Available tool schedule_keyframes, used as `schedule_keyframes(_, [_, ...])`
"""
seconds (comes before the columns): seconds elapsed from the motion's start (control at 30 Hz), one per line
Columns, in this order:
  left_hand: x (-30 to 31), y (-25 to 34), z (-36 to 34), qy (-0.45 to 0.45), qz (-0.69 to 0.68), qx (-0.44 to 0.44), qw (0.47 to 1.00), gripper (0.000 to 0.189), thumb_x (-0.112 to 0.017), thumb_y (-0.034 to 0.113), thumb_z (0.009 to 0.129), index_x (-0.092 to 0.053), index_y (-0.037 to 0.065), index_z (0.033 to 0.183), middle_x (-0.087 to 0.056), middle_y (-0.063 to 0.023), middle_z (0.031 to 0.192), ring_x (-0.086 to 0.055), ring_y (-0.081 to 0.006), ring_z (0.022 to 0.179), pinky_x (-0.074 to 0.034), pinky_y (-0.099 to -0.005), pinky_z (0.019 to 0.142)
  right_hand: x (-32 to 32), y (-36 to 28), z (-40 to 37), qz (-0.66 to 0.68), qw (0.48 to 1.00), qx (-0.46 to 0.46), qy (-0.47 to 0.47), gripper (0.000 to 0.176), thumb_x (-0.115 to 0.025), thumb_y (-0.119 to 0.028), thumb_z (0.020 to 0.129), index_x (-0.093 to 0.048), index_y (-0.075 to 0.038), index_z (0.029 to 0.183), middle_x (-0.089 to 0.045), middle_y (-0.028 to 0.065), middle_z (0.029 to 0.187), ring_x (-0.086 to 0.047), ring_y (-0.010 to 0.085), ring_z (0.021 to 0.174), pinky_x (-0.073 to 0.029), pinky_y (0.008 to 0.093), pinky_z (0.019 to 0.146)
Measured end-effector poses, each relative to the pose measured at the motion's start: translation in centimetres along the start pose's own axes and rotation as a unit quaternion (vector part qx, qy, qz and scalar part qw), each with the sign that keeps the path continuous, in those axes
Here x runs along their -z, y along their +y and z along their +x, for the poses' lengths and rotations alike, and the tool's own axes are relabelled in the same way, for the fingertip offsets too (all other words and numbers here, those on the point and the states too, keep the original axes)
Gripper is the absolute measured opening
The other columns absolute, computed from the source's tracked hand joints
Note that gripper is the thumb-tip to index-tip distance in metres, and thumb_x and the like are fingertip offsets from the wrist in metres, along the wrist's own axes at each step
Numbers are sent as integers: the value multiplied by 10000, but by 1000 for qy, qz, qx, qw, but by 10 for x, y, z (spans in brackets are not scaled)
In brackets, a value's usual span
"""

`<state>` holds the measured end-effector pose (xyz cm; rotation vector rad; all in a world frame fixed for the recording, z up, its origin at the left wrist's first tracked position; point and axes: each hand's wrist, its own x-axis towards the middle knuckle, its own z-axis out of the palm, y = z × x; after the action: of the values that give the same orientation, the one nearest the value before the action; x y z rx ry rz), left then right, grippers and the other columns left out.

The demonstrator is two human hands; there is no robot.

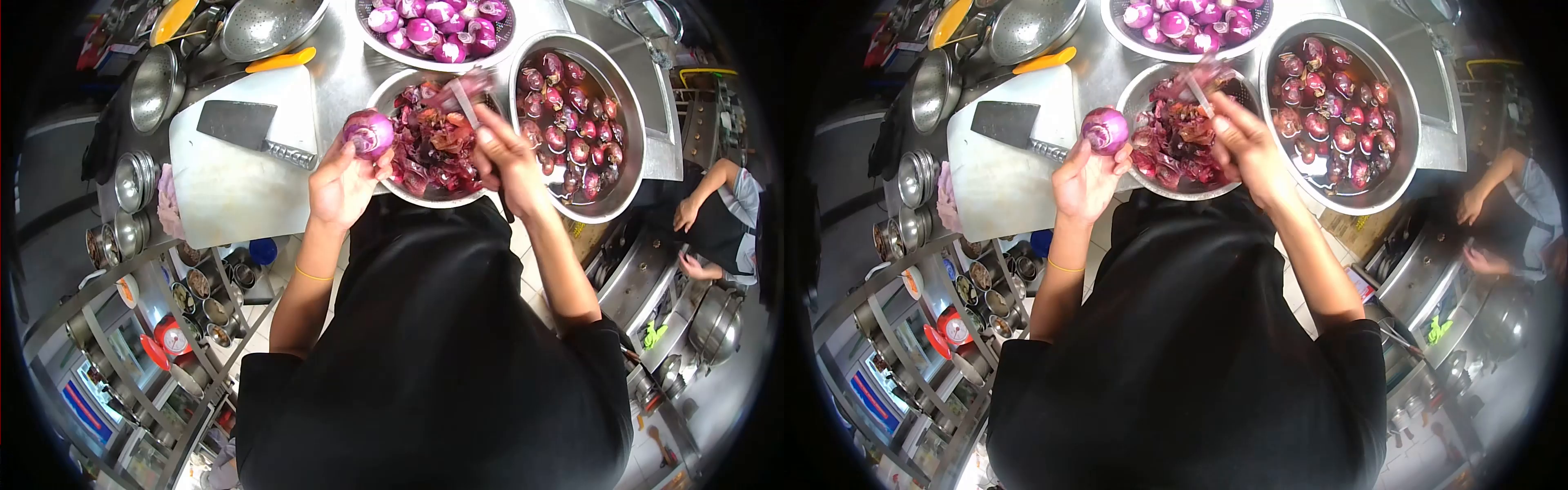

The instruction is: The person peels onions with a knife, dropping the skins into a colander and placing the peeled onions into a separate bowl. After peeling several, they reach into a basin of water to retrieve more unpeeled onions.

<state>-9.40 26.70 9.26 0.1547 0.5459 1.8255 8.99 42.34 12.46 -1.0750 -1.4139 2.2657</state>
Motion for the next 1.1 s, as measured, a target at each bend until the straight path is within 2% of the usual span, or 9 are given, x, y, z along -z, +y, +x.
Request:
schedule_keyframes(0.1, [-17,-2,6,39,206,-91,973,479,-552,134,889,-410,-29,1317,-544,-114,1054,-491,-183,792,-382,-279,684,-1,13,4,-176,984,-27,-17,528,-509,-169,969,-318,-83,1453,-450,-16,626,-397,66,518,-336,225,472])
schedule_keyframes(0.17, [-15,-3,8,73,199,-98,972,492,-597,73,857,-422,-48,1300,-563,-98,1033,-486,-140,760,-382,-259,669,-4,13,0,-196,980,-6,-6,525,-521,-143,961,-326,-76,1444,-448,-16,622,-395,66,527,-337,227,492])
schedule_keyframes(0.3, [-26,-3,10,128,308,-177,926,492,-689,-59,771,-471,-78,1212,-609,-138,1101,-601,-171,1020,-483,-296,921,-19,5,-12,-224,960,151,67,306,-549,-106,941,-462,-48,1228,-530,14,649,-470,106,555,-393,260,537])
schedule_keyframes(0.43, [-36,-5,9,112,406,-208,883,416,-705,-69,747,-516,-68,1117,-604,-119,1056,-604,-148,968,-512,-263,824,-51,-14,-26,-354,897,261,30,376,-585,-105,897,-458,-82,1250,-619,197,773,-638,392,732,-483,412,647])
schedule_keyframes(0.53, [-42,-5,8,102,491,-261,825,419,-708,-78,703,-538,-55,1085,-536,-88,1055,-595,-130,915,-501,-236,761,-61,-15,-24,-394,868,300,11,405,-596,-85,880,-463,-90,1262,-640,202,859,-638,394,767,-484,440,637])
schedule_keyframes(0.77, [-48,0,4,86,496,-281,817,419,-719,-78,689,-548,-53,1071,-518,-90,1059,-592,-127,904,-502,-222,720,-65,-21,-22,-372,876,307,-6,389,-568,-41,891,-473,-83,1266,-646,206,872,-651,375,786,-494,418,653])
schedule_keyframes(0.97, [-47,2,4,85,522,-285,800,398,-725,-78,680,-562,-41,1041,-515,-85,1047,-594,-121,885,-504,-212,668,-64,-34,-21,-314,930,192,9,376,-535,-30,918,-494,-83,1288,-655,198,937,-655,254,717,-497,309,717])
schedule_keyframes(1.07, [-44,2,4,91,524,-277,800,392,-731,-74,671,-567,-38,1025,-512,-79,1041,-589,-109,847,-494,-205,640,-66,-37,-27,-313,925,215,-32,401,-529,-25,920,-493,-85,1314,-638,205,1082,-657,253,769,-496,300,767])
schedule_keyframes(1.1, [-44,2,6,85,515,-288,802,393,-730,-72,671,-571,-35,1029,-512,-75,1038,-581,-99,824,-484,-203,620,-64,-22,-17,-338,873,349,-37,434,-531,-14,909,-492,-102,1332,-616,221,1137,-669,307,841,-511,346,785])
